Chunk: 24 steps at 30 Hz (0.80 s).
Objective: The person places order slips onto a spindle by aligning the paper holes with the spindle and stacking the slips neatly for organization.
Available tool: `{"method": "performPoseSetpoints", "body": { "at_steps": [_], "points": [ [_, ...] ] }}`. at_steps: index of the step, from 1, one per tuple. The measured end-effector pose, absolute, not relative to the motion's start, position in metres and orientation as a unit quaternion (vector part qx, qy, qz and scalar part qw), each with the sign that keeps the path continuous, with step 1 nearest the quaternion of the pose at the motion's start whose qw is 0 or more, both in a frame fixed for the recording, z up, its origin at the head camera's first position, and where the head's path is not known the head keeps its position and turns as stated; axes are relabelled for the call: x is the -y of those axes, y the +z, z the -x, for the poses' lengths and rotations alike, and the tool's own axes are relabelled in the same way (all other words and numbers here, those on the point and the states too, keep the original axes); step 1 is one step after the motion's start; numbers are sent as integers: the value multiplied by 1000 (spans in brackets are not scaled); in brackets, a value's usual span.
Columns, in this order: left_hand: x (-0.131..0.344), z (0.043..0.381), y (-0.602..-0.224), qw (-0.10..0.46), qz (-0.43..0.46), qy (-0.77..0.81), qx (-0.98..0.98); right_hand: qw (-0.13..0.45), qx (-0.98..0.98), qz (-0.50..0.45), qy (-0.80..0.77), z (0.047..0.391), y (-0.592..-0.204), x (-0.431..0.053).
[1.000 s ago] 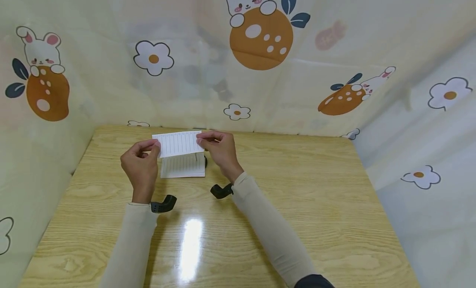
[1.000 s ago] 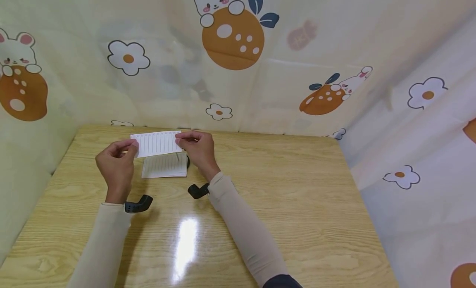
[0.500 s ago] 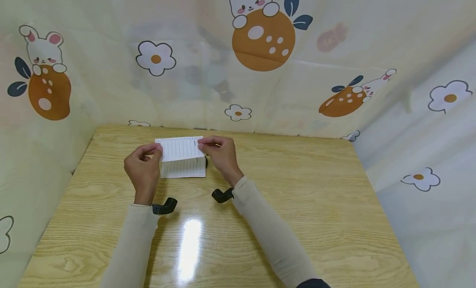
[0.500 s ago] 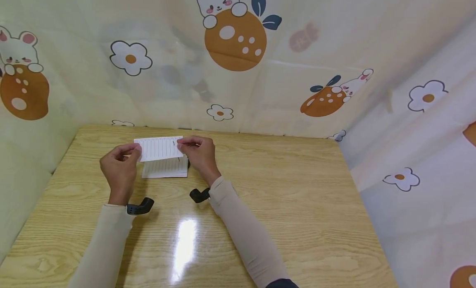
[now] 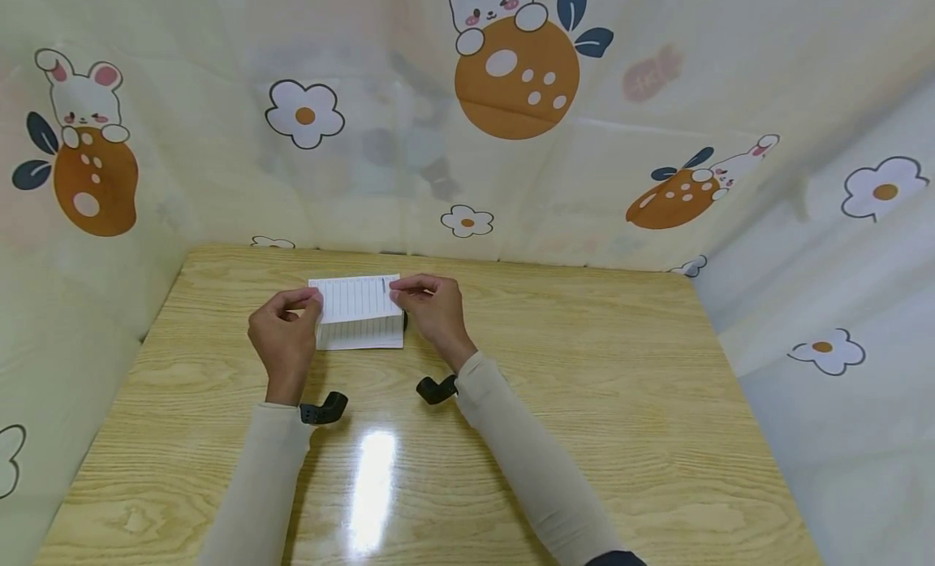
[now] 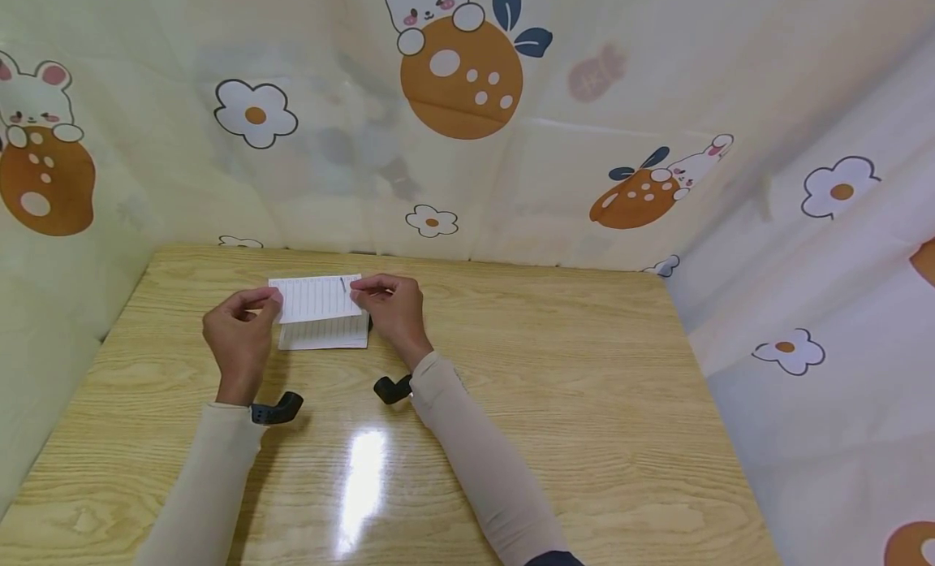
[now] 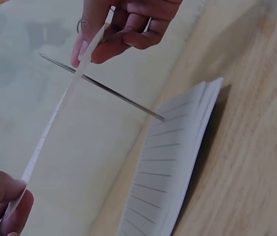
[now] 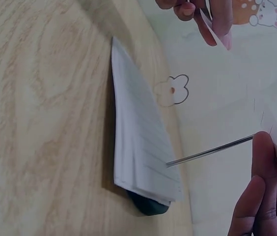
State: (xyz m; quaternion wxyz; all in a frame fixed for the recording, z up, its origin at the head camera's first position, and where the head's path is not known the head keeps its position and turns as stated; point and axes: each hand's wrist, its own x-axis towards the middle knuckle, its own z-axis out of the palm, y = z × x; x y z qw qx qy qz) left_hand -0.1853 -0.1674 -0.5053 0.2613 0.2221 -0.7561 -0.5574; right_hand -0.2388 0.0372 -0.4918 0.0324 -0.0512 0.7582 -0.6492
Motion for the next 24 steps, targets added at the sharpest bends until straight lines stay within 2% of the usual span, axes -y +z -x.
{"method": "performPoseSetpoints", "body": {
  "at_steps": [24],
  "points": [
    [168, 184, -533, 201, -236, -498, 810, 31, -815, 29, -578, 235, -520, -36]
  ]
}}
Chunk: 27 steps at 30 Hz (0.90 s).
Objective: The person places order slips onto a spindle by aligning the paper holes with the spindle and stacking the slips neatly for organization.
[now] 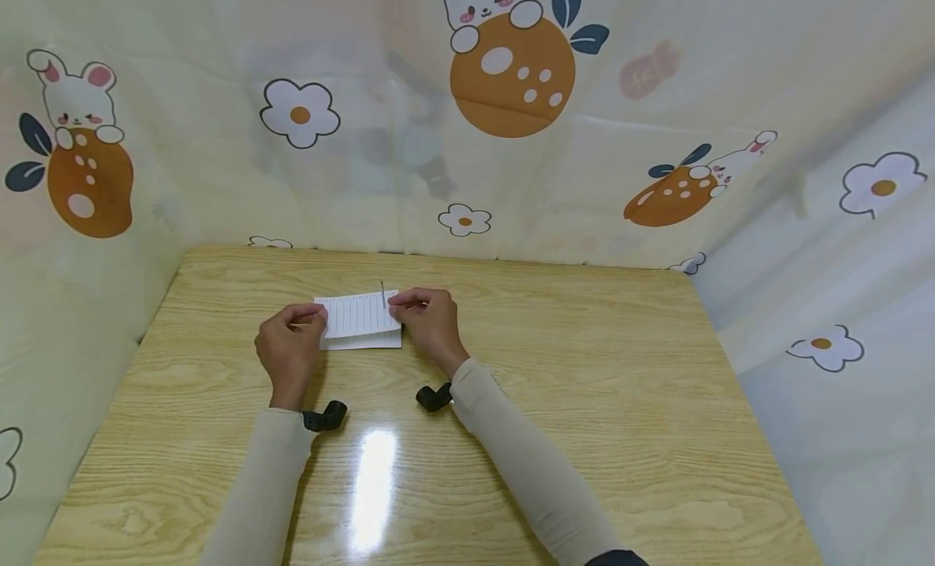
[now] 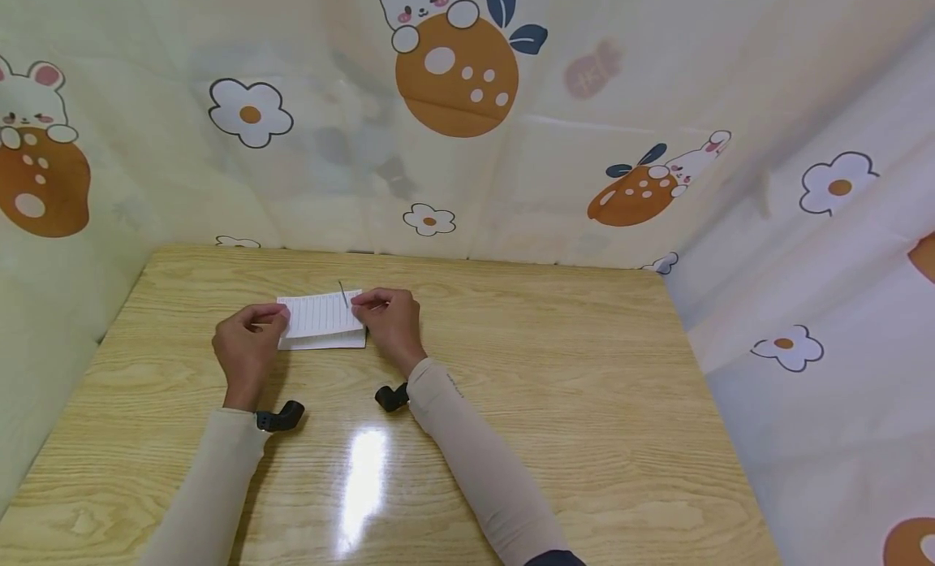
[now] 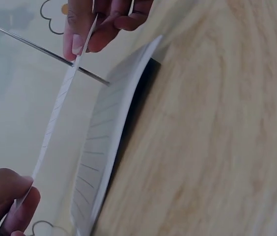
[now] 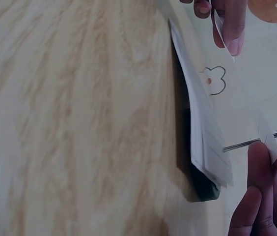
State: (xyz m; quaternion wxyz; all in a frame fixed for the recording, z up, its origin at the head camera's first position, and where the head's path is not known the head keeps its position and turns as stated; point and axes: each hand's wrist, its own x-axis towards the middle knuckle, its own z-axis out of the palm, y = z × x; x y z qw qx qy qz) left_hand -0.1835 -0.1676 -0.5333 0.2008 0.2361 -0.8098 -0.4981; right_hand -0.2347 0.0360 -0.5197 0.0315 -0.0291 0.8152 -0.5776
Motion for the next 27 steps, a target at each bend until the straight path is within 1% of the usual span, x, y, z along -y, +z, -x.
{"method": "performPoseSetpoints", "body": {
  "at_steps": [10, 20, 27],
  "points": [
    [169, 183, -540, 162, -232, -477, 832, 44, -850, 25, -525, 237, -528, -36],
    [167, 185, -540, 119, -234, -433, 862, 28, -888, 42, -457, 240, -532, -34],
    [167, 188, -542, 111, -229, -403, 879, 27, -895, 51, -442, 240, -532, -34]
  ]
}}
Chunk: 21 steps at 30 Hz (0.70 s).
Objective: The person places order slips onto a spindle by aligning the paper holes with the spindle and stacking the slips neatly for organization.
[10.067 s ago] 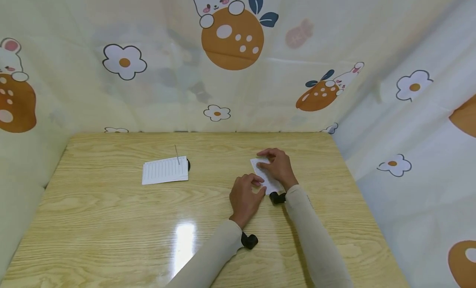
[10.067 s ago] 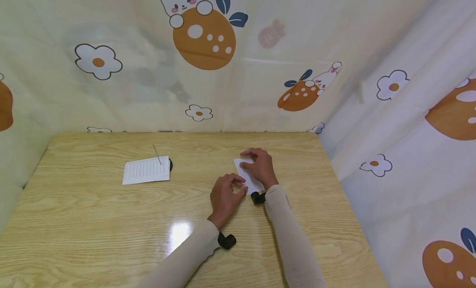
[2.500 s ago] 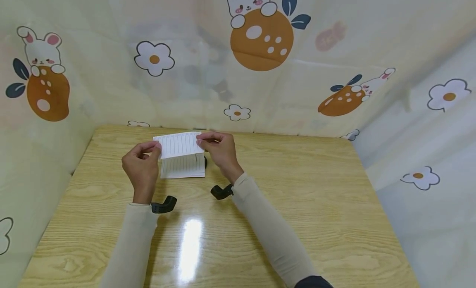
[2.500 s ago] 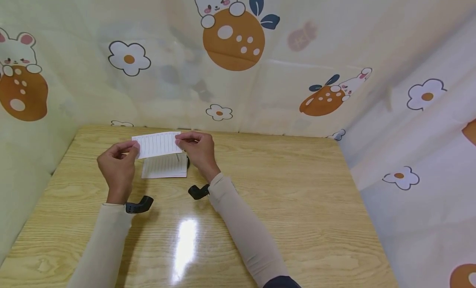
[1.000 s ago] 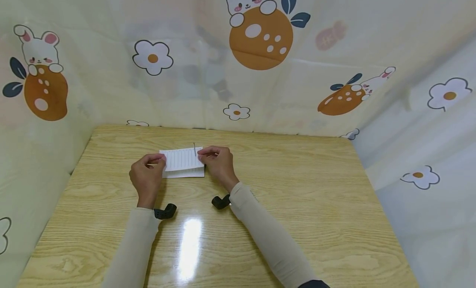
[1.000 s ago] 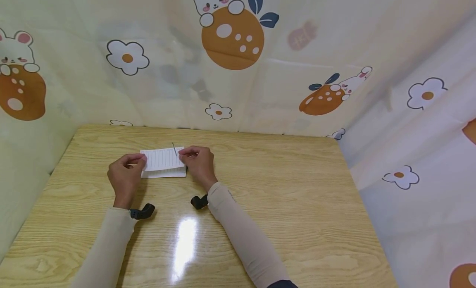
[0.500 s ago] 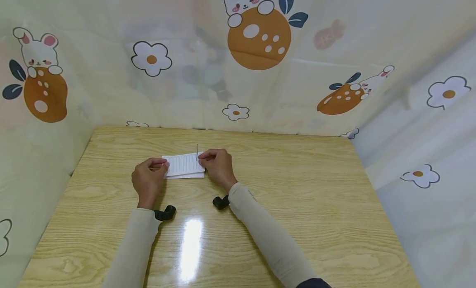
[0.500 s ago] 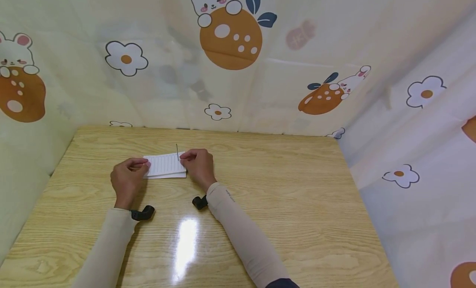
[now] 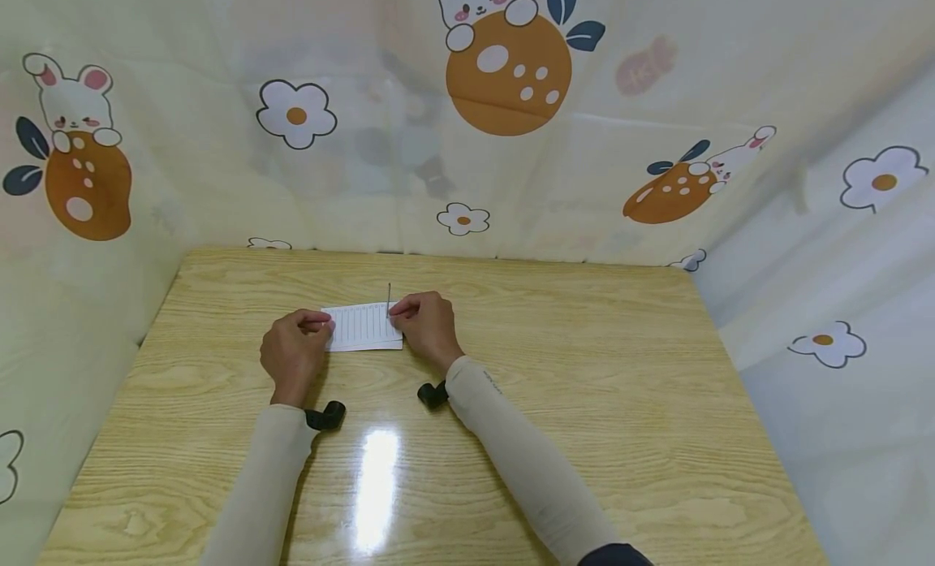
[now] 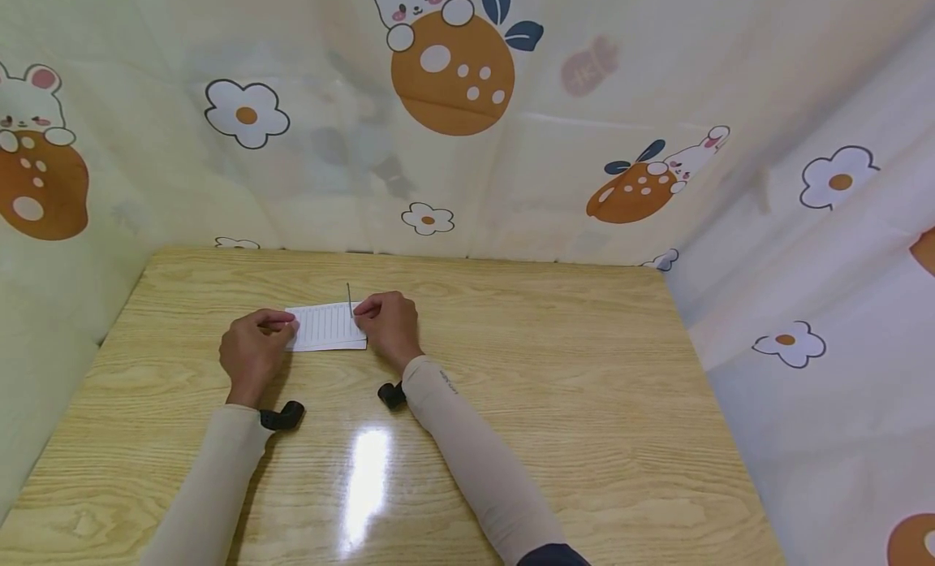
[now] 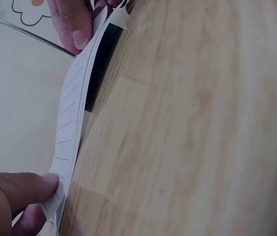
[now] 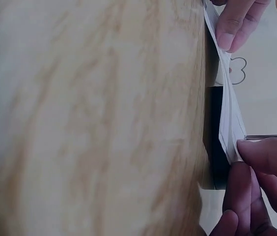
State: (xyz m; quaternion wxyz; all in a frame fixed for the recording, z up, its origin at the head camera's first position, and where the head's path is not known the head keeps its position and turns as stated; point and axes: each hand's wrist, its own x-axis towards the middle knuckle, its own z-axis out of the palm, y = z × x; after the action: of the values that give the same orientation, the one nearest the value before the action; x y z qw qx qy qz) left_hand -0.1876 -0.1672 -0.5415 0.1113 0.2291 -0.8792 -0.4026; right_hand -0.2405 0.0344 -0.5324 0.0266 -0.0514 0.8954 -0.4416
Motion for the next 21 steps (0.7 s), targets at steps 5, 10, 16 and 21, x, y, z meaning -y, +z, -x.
{"method": "performPoseSetpoints", "body": {
  "at_steps": [5, 10, 16, 21],
  "points": [
    [169, 189, -542, 112, -221, -393, 886, 25, -899, 64, -432, 241, -533, -35],
    [171, 189, -543, 110, -204, -381, 895, 32, -903, 76, -421, 242, -533, -35],
    [172, 188, -546, 116, -185, -363, 906, 54, -905, 85, -414, 241, -532, -37],
    [171, 183, -547, 112, -159, -354, 915, 72, -912, 103, -389, 236, -530, -37]
  ]
}}
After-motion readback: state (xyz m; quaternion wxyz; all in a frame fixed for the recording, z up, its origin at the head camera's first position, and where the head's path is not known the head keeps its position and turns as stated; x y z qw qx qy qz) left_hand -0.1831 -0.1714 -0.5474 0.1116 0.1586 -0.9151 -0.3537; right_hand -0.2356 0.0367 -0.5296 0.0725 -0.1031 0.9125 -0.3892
